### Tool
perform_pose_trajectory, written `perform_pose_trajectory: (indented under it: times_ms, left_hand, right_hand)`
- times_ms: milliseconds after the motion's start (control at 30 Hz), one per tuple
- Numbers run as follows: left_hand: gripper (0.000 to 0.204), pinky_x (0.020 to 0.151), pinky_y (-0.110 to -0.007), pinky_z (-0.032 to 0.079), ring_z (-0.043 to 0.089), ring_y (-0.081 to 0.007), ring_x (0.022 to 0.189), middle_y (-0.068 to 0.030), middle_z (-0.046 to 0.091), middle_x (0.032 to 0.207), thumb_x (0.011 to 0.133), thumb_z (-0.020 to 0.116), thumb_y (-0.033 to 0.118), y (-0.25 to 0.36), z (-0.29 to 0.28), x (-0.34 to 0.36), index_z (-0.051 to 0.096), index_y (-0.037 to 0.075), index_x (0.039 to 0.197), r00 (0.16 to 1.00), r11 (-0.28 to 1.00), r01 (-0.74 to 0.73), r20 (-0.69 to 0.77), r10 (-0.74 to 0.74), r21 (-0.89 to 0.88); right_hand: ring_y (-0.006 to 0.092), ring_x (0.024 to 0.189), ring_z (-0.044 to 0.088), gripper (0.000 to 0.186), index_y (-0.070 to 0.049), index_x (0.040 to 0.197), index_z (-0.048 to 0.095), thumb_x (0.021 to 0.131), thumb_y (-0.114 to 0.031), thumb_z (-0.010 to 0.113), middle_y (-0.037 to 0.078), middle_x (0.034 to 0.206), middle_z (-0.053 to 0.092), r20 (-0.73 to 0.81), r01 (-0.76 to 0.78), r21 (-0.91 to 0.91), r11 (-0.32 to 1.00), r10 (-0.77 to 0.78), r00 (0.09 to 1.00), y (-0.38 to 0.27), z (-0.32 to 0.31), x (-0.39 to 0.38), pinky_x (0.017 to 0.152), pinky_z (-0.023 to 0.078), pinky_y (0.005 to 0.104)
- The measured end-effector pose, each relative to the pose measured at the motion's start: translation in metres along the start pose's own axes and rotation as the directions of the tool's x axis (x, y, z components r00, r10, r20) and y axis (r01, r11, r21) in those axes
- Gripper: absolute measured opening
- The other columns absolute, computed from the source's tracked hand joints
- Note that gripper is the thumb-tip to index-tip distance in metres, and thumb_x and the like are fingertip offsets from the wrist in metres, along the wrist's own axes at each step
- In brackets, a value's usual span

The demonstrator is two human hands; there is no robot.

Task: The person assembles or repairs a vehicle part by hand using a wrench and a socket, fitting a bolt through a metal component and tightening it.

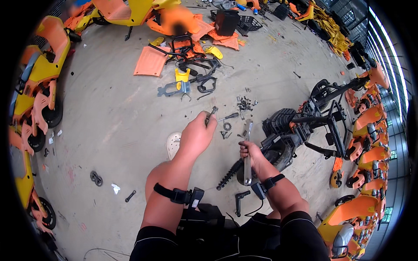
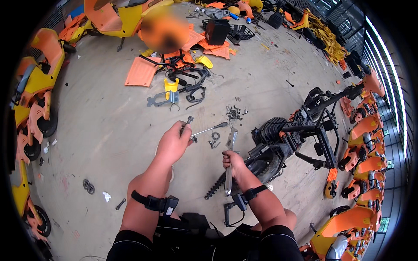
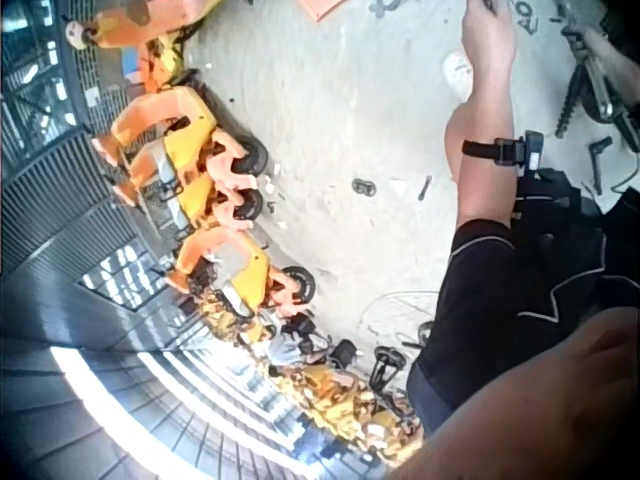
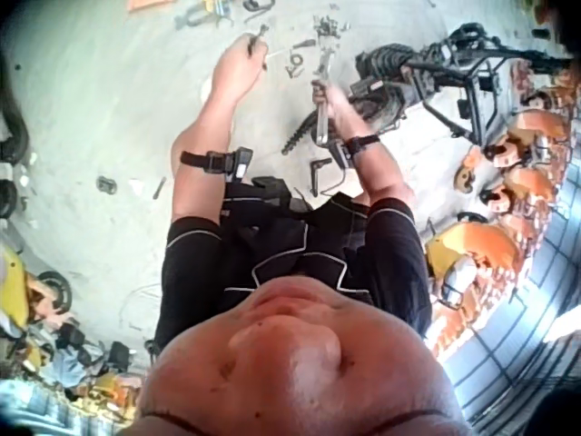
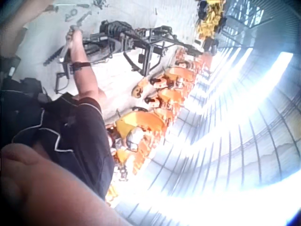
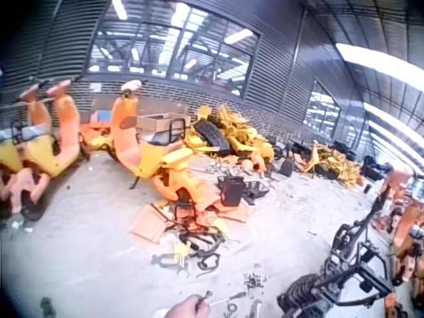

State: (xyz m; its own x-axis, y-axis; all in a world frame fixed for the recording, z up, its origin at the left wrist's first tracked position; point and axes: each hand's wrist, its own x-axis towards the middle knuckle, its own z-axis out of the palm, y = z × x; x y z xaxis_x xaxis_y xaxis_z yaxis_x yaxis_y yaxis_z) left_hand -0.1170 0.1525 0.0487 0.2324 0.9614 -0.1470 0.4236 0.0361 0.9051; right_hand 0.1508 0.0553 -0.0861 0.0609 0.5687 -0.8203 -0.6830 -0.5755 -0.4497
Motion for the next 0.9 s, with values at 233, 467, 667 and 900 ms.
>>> perform_pose_trajectory:
  times_ms: [233, 467, 667, 900]
  left_hand:
    - [0.037, 0.071, -0.050, 0.050, 0.066, -0.0426, 0.082, -0.0214, 0.068, 0.082, 0.099, 0.051, 0.040, 0.008, -0.013, -0.002, 0.057, 0.004, 0.102, 0.997, 0.995, 0.080, -0.018, -0.079, 0.053]
    - [0.036, 0.065, -0.045, 0.050, 0.064, -0.0388, 0.070, -0.0194, 0.066, 0.075, 0.099, 0.055, 0.039, 0.023, 0.035, -0.008, 0.058, 0.005, 0.110, 0.976, 0.971, -0.139, 0.193, 0.101, 0.193]
    - [0.034, 0.068, -0.045, 0.051, 0.066, -0.0390, 0.073, -0.0203, 0.066, 0.075, 0.099, 0.055, 0.038, 0.048, 0.076, -0.019, 0.057, 0.005, 0.108, 0.913, 0.920, -0.273, 0.376, 0.156, 0.280]
    - [0.036, 0.070, -0.044, 0.051, 0.067, -0.0381, 0.074, -0.0169, 0.067, 0.072, 0.098, 0.055, 0.039, 0.043, 0.109, -0.034, 0.058, 0.005, 0.108, 0.848, 0.951, -0.200, 0.529, 0.047, 0.236]
  right_hand:
    - [0.0084, 0.054, 0.039, 0.019, -0.007, 0.116, 0.053, 0.099, -0.014, 0.057, 0.000, 0.074, 0.049, 0.107, 0.343, -0.133, 0.930, -0.331, 0.938, 0.064, 0.008, -0.057, 0.047, 0.034, 0.0234]
    - [0.0177, 0.078, 0.060, 0.043, 0.000, 0.124, 0.052, 0.101, -0.036, 0.056, 0.012, 0.099, 0.063, 0.223, 0.790, -0.246, 0.561, -0.761, 0.610, 0.000, 0.001, -0.186, 0.067, 0.050, 0.0306]
    - [0.0146, 0.061, 0.057, 0.045, -0.001, 0.114, 0.057, 0.097, -0.042, 0.063, 0.006, 0.079, 0.059, 0.210, 0.760, -0.517, 0.393, -0.803, 0.558, 0.038, -0.045, -0.173, 0.055, 0.047, 0.0282]
    - [0.0299, 0.087, 0.071, 0.046, 0.000, 0.126, 0.052, 0.096, -0.031, 0.067, 0.018, 0.094, 0.071, 0.115, 0.398, -0.876, 0.270, -0.686, 0.718, 0.028, -0.055, -0.159, 0.078, 0.053, 0.0374]
